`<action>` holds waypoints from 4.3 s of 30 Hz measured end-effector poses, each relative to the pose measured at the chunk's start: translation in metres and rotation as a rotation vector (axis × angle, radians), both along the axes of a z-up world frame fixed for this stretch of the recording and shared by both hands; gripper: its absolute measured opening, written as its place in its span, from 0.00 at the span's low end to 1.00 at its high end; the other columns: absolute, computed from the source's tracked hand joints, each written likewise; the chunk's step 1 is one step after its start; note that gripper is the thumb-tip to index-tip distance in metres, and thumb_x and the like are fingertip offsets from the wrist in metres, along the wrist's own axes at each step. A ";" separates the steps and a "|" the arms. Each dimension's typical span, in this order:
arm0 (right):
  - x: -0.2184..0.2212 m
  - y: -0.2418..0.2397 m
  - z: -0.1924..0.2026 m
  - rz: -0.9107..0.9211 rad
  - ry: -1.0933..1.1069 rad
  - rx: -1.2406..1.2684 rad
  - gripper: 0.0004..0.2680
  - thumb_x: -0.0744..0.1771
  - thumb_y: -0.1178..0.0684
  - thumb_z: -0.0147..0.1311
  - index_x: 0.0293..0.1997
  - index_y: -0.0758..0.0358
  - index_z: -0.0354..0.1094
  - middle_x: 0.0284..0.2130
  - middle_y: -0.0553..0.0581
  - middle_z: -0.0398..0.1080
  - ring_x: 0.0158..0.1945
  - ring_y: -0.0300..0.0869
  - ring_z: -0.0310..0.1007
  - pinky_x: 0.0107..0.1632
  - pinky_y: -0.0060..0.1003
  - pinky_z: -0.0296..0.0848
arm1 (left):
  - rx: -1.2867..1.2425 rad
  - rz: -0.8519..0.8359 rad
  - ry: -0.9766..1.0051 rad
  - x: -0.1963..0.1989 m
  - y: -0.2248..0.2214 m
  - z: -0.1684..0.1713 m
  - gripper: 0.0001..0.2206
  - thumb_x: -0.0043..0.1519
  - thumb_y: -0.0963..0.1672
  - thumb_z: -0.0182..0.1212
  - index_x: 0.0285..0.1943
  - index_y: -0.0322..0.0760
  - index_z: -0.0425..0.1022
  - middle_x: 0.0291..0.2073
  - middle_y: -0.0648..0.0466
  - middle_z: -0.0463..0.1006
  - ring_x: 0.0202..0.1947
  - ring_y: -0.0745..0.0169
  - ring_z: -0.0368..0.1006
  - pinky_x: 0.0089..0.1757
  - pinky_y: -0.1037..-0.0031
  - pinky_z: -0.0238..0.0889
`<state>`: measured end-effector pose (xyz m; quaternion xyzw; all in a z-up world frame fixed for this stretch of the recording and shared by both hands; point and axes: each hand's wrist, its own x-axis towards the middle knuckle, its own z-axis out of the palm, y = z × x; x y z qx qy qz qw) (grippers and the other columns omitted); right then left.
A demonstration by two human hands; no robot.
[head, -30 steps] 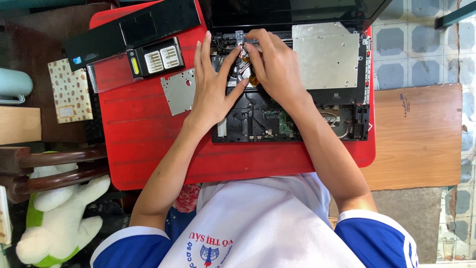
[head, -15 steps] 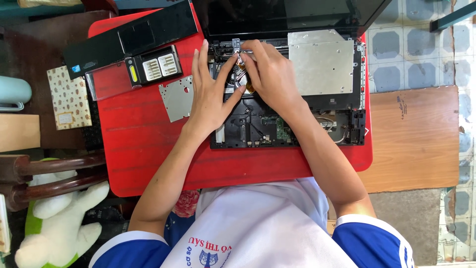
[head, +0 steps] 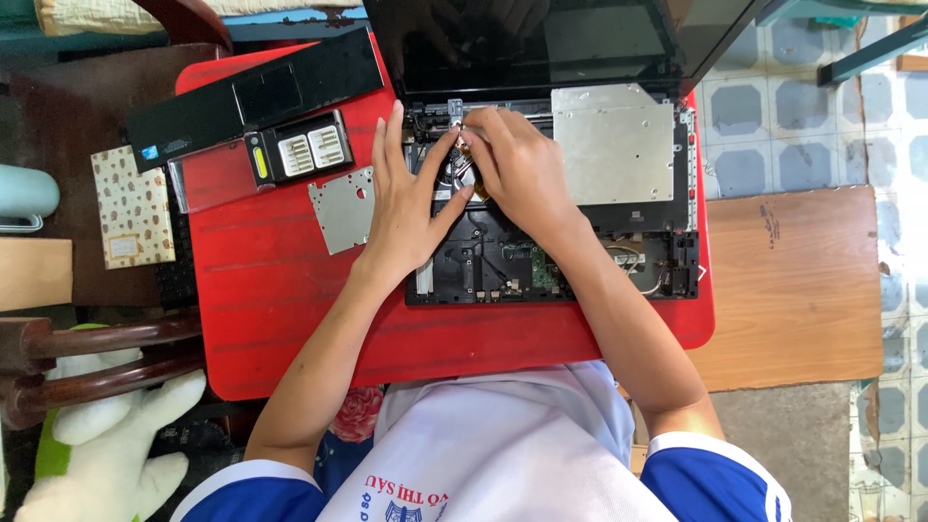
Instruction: A person is repairing a laptop by manipulating internal components, specifically ribbon cables and connectors.
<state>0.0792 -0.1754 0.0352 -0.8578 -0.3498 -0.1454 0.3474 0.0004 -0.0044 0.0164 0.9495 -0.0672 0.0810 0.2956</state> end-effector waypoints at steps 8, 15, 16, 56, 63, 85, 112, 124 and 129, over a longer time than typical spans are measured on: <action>0.003 0.000 0.000 0.007 0.002 0.010 0.05 0.74 0.56 0.47 0.47 0.66 0.66 0.37 0.56 0.74 0.37 0.47 0.75 0.31 0.39 0.70 | 0.002 0.015 0.030 0.004 -0.001 0.003 0.26 0.72 0.51 0.59 0.78 0.47 0.60 0.78 0.38 0.31 0.78 0.22 0.32 0.66 0.32 0.47; 0.000 -0.001 -0.003 -0.010 -0.003 -0.011 0.04 0.74 0.56 0.47 0.47 0.64 0.66 0.35 0.54 0.73 0.36 0.46 0.73 0.29 0.39 0.68 | 0.018 0.007 0.009 0.001 -0.001 -0.001 0.26 0.73 0.51 0.59 0.79 0.47 0.60 0.78 0.39 0.30 0.78 0.22 0.32 0.67 0.32 0.47; 0.000 -0.001 -0.003 -0.008 -0.014 -0.002 0.04 0.74 0.56 0.47 0.47 0.64 0.67 0.36 0.55 0.74 0.37 0.46 0.74 0.30 0.39 0.69 | 0.019 0.011 0.017 0.001 -0.001 0.000 0.26 0.73 0.51 0.59 0.79 0.47 0.60 0.78 0.39 0.30 0.78 0.23 0.32 0.67 0.32 0.47; 0.008 -0.003 -0.015 0.001 -0.068 -0.031 0.06 0.74 0.54 0.44 0.44 0.64 0.65 0.31 0.55 0.71 0.32 0.46 0.71 0.26 0.39 0.65 | 0.056 0.011 -0.044 0.000 -0.002 -0.012 0.25 0.74 0.49 0.61 0.79 0.49 0.60 0.78 0.39 0.31 0.78 0.23 0.31 0.68 0.32 0.47; 0.007 -0.003 -0.014 0.001 -0.064 -0.031 0.05 0.74 0.55 0.46 0.45 0.64 0.65 0.31 0.55 0.72 0.33 0.46 0.71 0.27 0.39 0.65 | 0.050 0.004 -0.056 -0.001 -0.002 -0.012 0.24 0.75 0.49 0.61 0.79 0.49 0.59 0.78 0.39 0.30 0.78 0.23 0.33 0.68 0.32 0.47; -0.004 -0.007 0.020 0.031 -0.031 0.093 0.04 0.73 0.58 0.46 0.49 0.66 0.67 0.34 0.58 0.72 0.34 0.46 0.71 0.30 0.38 0.68 | -0.027 -0.002 0.044 0.003 -0.003 0.008 0.25 0.72 0.48 0.60 0.78 0.50 0.59 0.78 0.36 0.33 0.78 0.24 0.35 0.68 0.34 0.45; 0.003 0.006 -0.007 0.011 0.272 0.260 0.07 0.71 0.61 0.51 0.54 0.67 0.67 0.45 0.63 0.76 0.44 0.47 0.81 0.45 0.35 0.82 | 0.161 -0.301 -0.655 0.016 0.020 0.009 0.08 0.66 0.37 0.58 0.49 0.29 0.82 0.51 0.37 0.76 0.50 0.39 0.75 0.49 0.58 0.77; 0.003 0.007 -0.003 0.021 0.197 0.114 0.06 0.71 0.60 0.52 0.52 0.70 0.68 0.40 0.61 0.75 0.41 0.48 0.78 0.43 0.39 0.77 | -0.157 -0.261 -0.398 0.025 0.020 0.009 0.07 0.63 0.33 0.58 0.46 0.24 0.80 0.52 0.37 0.76 0.56 0.35 0.69 0.56 0.51 0.70; 0.001 0.004 -0.002 0.016 0.207 0.109 0.07 0.72 0.58 0.50 0.55 0.69 0.66 0.40 0.60 0.74 0.41 0.48 0.76 0.41 0.39 0.75 | -0.212 -0.227 -0.303 0.026 0.016 0.014 0.06 0.66 0.36 0.58 0.48 0.24 0.79 0.51 0.40 0.76 0.58 0.38 0.68 0.58 0.51 0.68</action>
